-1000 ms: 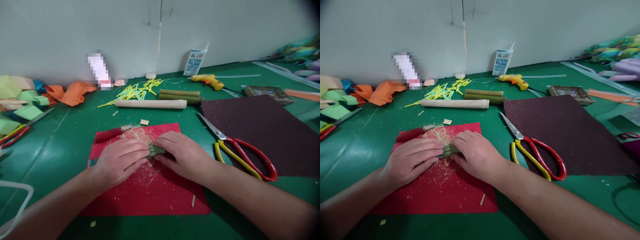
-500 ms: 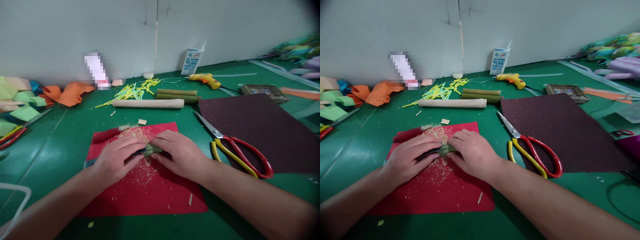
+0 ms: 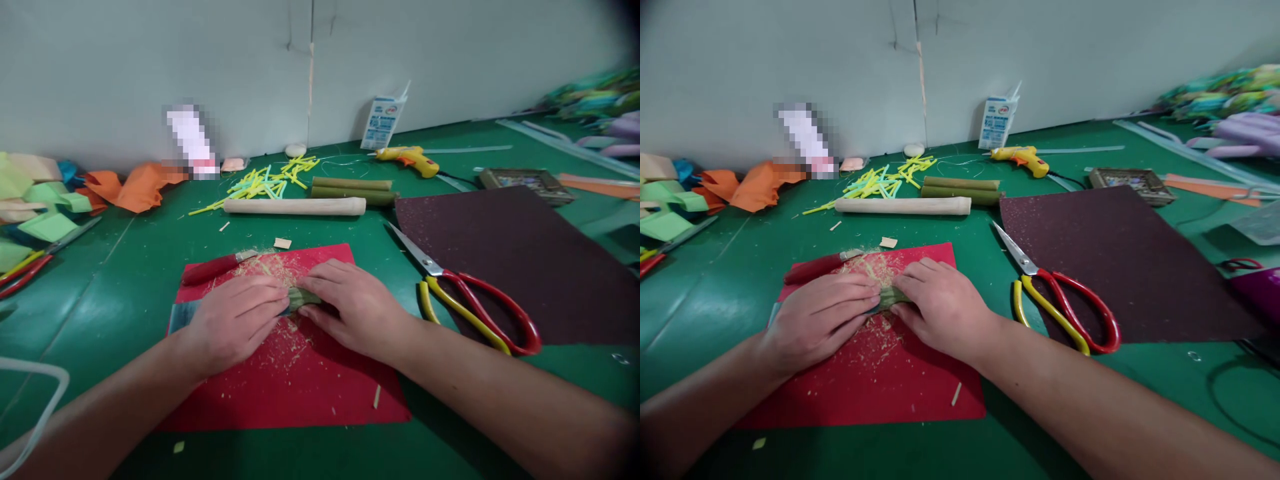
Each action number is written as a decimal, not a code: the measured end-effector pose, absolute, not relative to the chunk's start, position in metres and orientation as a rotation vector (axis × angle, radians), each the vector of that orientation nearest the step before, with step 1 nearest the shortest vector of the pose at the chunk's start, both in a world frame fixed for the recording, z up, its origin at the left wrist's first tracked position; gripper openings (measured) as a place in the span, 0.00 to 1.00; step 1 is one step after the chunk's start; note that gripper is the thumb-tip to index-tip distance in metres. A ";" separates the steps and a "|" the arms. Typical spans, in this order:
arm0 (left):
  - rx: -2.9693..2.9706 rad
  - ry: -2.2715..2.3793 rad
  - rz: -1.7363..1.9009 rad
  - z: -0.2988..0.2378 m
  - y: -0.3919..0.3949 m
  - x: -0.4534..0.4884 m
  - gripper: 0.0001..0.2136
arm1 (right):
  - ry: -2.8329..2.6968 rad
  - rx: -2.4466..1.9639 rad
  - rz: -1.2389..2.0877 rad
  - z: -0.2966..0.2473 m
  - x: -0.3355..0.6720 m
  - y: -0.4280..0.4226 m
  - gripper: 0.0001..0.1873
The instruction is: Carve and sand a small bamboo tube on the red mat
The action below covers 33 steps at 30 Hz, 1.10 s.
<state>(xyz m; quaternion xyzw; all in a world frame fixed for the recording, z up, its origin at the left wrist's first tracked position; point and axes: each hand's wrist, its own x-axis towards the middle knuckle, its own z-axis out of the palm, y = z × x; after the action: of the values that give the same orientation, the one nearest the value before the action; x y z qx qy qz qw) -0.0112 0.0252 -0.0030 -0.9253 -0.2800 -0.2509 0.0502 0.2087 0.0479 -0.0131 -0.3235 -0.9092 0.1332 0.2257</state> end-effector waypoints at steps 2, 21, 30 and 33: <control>-2.800 -0.956 -0.766 -0.002 0.027 -0.010 0.09 | -2.506 -0.900 0.363 -0.014 0.208 0.047 0.14; -2.867 -1.094 -0.901 0.000 0.025 -0.005 0.08 | -2.534 -0.958 0.341 -0.016 0.206 0.043 0.15; -2.886 -1.117 -0.884 0.003 0.020 -0.002 0.08 | -2.530 -0.933 0.354 -0.014 0.207 0.043 0.14; -2.864 -1.133 -0.865 0.003 0.023 -0.001 0.07 | -2.522 -0.934 0.331 -0.014 0.206 0.043 0.14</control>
<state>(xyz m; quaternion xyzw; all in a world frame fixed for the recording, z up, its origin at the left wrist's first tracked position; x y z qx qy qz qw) -0.0013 0.0231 0.0028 -0.8948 -0.3541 -0.2703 -0.0288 0.2064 0.0428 -0.0145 -0.3367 -0.9091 0.1193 0.2144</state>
